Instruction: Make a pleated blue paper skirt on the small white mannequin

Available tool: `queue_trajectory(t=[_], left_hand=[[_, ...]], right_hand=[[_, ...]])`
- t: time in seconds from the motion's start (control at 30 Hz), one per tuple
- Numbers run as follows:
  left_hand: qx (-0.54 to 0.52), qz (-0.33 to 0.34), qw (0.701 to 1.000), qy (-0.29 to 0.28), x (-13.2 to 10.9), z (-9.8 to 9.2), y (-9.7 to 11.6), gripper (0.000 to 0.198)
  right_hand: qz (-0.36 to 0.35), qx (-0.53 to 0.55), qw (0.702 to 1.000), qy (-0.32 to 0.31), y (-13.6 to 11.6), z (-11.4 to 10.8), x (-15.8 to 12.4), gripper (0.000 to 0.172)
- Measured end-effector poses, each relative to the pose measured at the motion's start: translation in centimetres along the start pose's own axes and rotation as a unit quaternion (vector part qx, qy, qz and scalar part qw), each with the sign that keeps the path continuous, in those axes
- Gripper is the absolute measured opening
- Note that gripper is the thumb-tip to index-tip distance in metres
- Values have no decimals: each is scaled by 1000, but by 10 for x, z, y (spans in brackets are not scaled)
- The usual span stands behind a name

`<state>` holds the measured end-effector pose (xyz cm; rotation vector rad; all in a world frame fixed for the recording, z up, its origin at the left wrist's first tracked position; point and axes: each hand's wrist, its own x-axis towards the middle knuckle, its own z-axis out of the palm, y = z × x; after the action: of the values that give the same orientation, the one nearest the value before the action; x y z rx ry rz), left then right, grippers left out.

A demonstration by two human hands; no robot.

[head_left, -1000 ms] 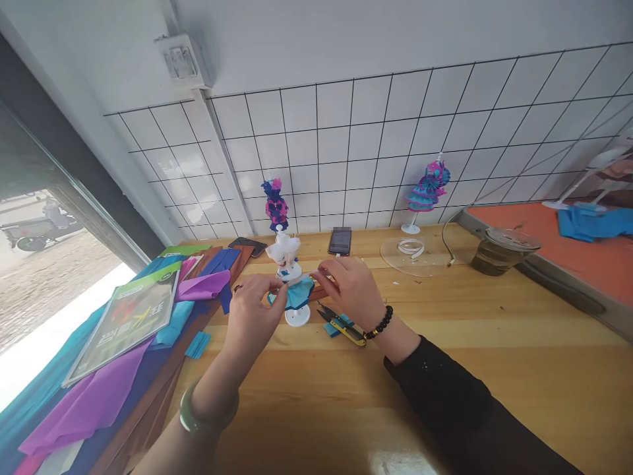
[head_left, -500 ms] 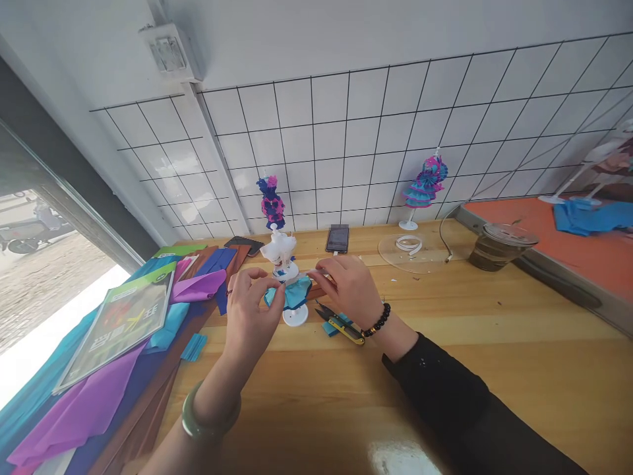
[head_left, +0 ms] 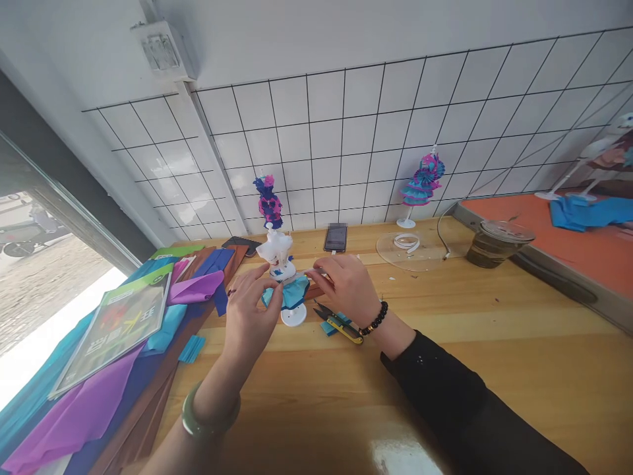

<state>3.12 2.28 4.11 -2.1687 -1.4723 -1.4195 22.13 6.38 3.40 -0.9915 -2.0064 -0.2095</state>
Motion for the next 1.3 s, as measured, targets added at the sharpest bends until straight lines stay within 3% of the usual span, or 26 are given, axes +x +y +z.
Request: queue_trajectory(t=[0.43, 1.07, 1.3], left_hand=[[-9, -5, 1000, 15, -3, 5, -3, 5], [-3, 38, 999, 38, -2, 11, -11, 5], [-15, -7, 999, 33, -3, 14, -12, 16]], right_hand=[[5, -4, 1000, -2, 2, 2, -1, 23], [16, 0, 1000, -18, 2, 3, -1, 26], [16, 2, 1000, -19, 2, 3, 0, 24]])
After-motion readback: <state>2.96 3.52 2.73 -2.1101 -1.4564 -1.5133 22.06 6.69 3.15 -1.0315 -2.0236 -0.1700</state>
